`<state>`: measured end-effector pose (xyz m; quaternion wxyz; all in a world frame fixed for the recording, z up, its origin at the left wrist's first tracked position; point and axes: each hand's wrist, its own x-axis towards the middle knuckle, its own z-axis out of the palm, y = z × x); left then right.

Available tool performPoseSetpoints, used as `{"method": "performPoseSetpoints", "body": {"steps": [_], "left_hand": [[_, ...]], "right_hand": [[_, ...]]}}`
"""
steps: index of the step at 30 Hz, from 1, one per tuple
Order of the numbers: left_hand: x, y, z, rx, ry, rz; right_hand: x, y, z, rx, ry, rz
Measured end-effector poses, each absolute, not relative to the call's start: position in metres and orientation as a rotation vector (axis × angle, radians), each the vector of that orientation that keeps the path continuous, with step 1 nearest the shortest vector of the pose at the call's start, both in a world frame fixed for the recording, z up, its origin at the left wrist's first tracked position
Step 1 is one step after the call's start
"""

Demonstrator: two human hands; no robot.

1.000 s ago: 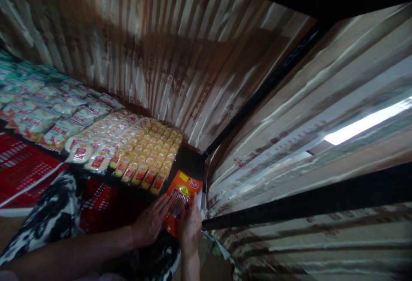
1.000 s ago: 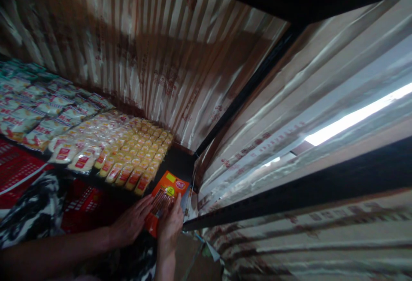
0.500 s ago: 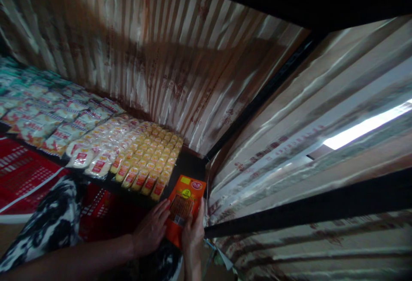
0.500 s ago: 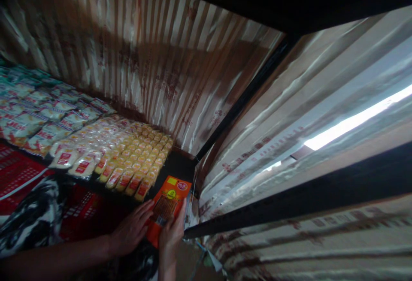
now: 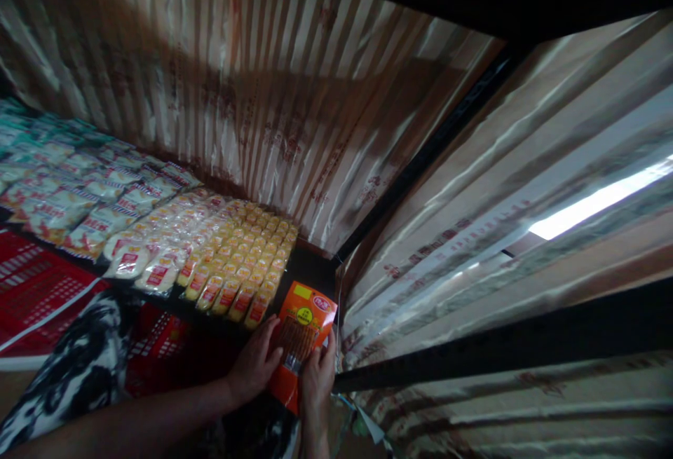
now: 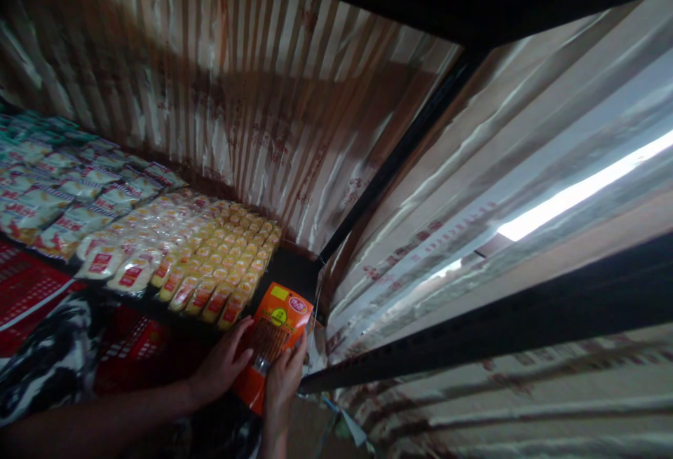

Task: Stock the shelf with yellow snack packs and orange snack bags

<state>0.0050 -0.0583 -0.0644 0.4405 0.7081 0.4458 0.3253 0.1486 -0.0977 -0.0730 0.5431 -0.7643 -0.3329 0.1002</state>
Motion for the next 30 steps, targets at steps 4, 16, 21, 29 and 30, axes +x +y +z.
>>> {"method": "performPoseSetpoints", "body": {"steps": [4,16,21,29,30], "left_hand": [[0.010,-0.053,-0.057,1.511,1.168,0.791],[0.029,-0.040,-0.026,1.123,0.972,0.877],[0.033,-0.033,-0.013,1.104,0.993,0.957],[0.040,-0.023,-0.013,1.172,1.116,0.994],[0.041,-0.022,-0.014,1.180,1.127,0.998]], "right_hand": [[0.149,-0.093,-0.069,-1.820,-0.681,0.338],[0.155,-0.083,-0.059,-1.644,-0.570,0.555],[0.148,-0.082,-0.048,-1.403,-0.433,0.786],[0.142,-0.084,-0.054,-1.342,-0.342,0.889],[0.142,-0.084,-0.057,-1.332,-0.333,0.896]]}}
